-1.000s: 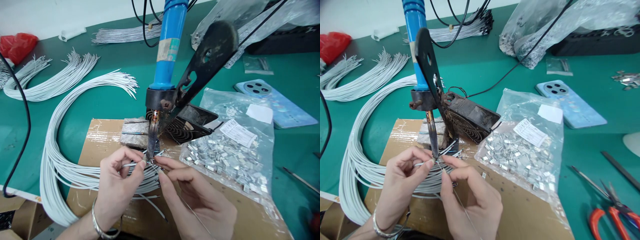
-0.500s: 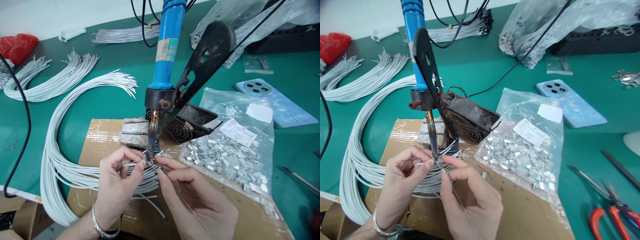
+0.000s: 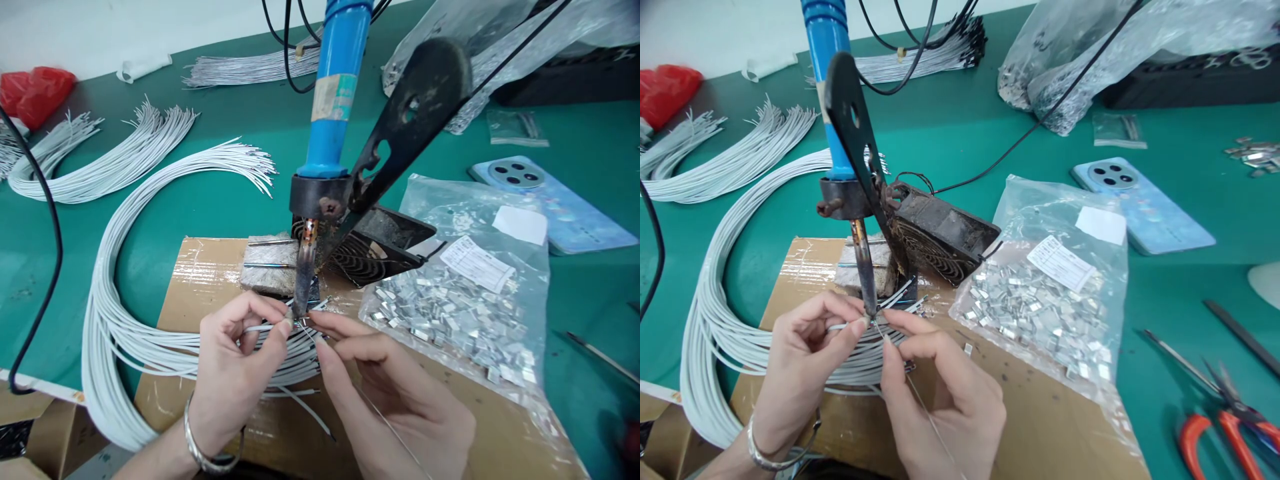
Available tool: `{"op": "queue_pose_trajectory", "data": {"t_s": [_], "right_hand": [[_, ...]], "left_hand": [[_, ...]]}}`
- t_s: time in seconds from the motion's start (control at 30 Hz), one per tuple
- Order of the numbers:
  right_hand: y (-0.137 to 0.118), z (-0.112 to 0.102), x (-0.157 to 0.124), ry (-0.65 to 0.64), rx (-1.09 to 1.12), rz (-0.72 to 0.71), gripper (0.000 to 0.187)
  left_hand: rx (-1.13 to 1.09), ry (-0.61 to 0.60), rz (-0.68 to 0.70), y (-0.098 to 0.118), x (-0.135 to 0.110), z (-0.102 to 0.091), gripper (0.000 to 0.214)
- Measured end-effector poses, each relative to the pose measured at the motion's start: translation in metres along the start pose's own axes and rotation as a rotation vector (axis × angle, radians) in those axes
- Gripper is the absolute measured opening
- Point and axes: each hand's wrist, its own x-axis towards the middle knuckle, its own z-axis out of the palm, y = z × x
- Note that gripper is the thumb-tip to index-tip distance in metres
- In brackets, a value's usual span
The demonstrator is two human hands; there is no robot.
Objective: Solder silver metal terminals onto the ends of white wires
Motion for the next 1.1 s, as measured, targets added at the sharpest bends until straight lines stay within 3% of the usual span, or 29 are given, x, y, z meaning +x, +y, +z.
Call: {"op": "queue_pose_trajectory", "data": {"t_s": [0.57,0.87,1.1], "right_hand": [[0.0035,0.0001,-0.0009,-0.019,0.041,0.057,0.02],[0.008,-0.0023,0.0011,-0.046,0.015,-0.019,0.019],[0.0039,0.0015,-0.0011,0.017,0.029,0.034,0.019]], "left_hand": [[0.011,-0.027,-0.003,-0.005,0.0011,-0.0019,0.012],[0.013,-0.038,0.028,-0.0068,0.0008,-0.0031,0.013],[0.015,-0.023,0.026,-0.0042,0.0025,0.0002,0.012]]}}
